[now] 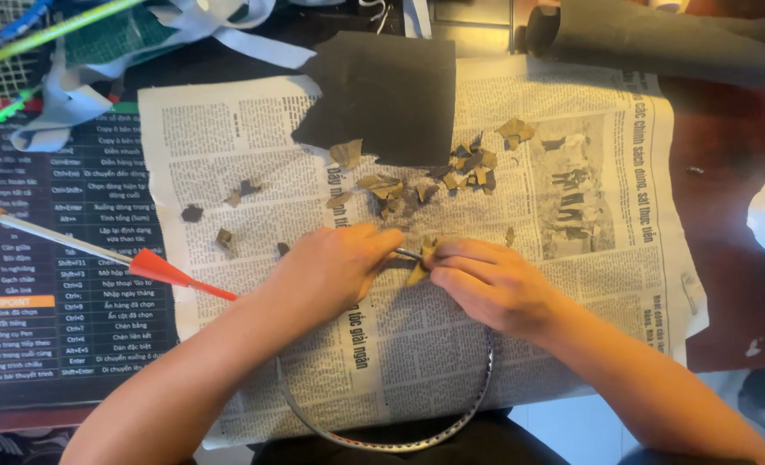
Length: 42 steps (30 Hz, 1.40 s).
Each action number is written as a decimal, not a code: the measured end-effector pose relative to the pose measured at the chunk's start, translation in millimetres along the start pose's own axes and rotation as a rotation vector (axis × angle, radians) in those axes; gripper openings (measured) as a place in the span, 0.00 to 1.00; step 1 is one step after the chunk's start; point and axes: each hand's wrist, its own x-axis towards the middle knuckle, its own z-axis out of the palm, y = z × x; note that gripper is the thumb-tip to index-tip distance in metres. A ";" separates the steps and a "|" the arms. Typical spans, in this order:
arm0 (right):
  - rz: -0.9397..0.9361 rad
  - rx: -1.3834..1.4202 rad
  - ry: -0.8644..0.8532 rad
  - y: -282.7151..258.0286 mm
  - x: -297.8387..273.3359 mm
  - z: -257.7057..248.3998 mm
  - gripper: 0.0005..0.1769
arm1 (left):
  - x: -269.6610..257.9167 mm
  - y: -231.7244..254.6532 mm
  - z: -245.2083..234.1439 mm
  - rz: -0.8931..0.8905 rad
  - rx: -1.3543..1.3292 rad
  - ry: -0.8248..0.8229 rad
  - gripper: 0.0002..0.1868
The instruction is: The recorder is replacing the grommets on a badminton racket frame.
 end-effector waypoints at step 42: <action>-0.033 0.093 0.032 2.0 30.5 24.4 0.13 | -17.2 -3.7 -8.3 -0.022 0.063 0.012 0.14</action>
